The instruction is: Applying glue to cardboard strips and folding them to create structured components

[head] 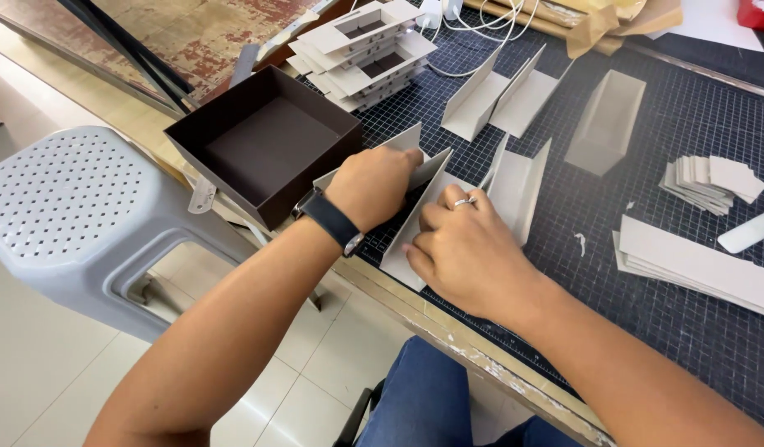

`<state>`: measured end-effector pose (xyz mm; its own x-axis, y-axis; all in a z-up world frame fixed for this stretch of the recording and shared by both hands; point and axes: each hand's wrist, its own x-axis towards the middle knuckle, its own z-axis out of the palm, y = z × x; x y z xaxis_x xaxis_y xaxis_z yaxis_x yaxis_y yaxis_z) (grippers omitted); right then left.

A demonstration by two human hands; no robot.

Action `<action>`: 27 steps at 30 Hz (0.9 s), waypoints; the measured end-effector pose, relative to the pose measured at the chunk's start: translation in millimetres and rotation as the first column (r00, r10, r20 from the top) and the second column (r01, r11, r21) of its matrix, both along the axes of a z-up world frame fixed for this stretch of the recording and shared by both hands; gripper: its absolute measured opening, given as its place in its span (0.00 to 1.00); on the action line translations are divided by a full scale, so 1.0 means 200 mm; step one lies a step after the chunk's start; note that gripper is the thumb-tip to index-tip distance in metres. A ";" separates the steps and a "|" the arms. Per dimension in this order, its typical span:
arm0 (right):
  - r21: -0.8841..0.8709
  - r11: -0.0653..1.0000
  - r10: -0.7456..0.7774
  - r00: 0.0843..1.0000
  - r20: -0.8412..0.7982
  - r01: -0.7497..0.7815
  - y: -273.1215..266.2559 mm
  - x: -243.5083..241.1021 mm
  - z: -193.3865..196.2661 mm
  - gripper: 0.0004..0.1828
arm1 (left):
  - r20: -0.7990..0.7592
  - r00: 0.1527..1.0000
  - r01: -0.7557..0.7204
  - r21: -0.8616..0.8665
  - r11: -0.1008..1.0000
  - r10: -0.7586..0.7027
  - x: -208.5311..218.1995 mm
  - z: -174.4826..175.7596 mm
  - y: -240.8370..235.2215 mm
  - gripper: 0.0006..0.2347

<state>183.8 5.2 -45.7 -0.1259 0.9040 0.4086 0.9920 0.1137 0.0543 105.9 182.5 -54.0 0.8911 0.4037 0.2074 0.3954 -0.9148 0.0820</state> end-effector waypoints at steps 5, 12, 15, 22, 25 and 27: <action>-0.111 0.993 -0.043 0.999 -0.011 0.041 0.01 -0.01 0.03 0.19 | 0.012 1.000 -0.015 0.045 0.999 0.014 -0.03 -0.04 -0.03 0.11; -0.087 0.993 -0.076 0.997 -0.014 0.075 -0.01 -0.03 0.01 0.18 | -0.032 0.998 -0.049 0.038 0.998 0.051 -0.12 0.01 -0.06 0.12; -0.055 0.996 -0.073 0.997 -0.031 0.071 -0.02 -0.03 0.02 0.18 | -0.018 0.997 -0.073 0.080 0.994 0.074 -0.16 -0.01 -0.08 0.12; -0.027 0.996 -0.088 0.977 -0.192 0.084 -0.22 -0.01 0.28 0.18 | -0.115 0.991 -0.067 0.012 0.998 0.068 -0.34 0.09 -0.14 0.14; -0.056 0.991 -0.135 0.957 -0.258 0.124 -0.34 0.04 0.31 0.26 | 0.021 0.999 0.039 -0.107 0.994 -0.037 -0.58 0.27 -0.21 0.29; -0.015 0.988 -0.154 0.952 -0.264 0.156 -0.45 0.08 0.31 0.17 | 0.415 0.886 0.247 -0.046 0.968 -0.206 -0.79 0.35 -0.26 0.19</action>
<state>200.6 -85.1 16.0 0.1284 0.9015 0.4133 0.9766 -0.0423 -0.2110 -52.7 130.2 15.3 0.8081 0.2368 0.5393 0.0925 -0.9553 0.2807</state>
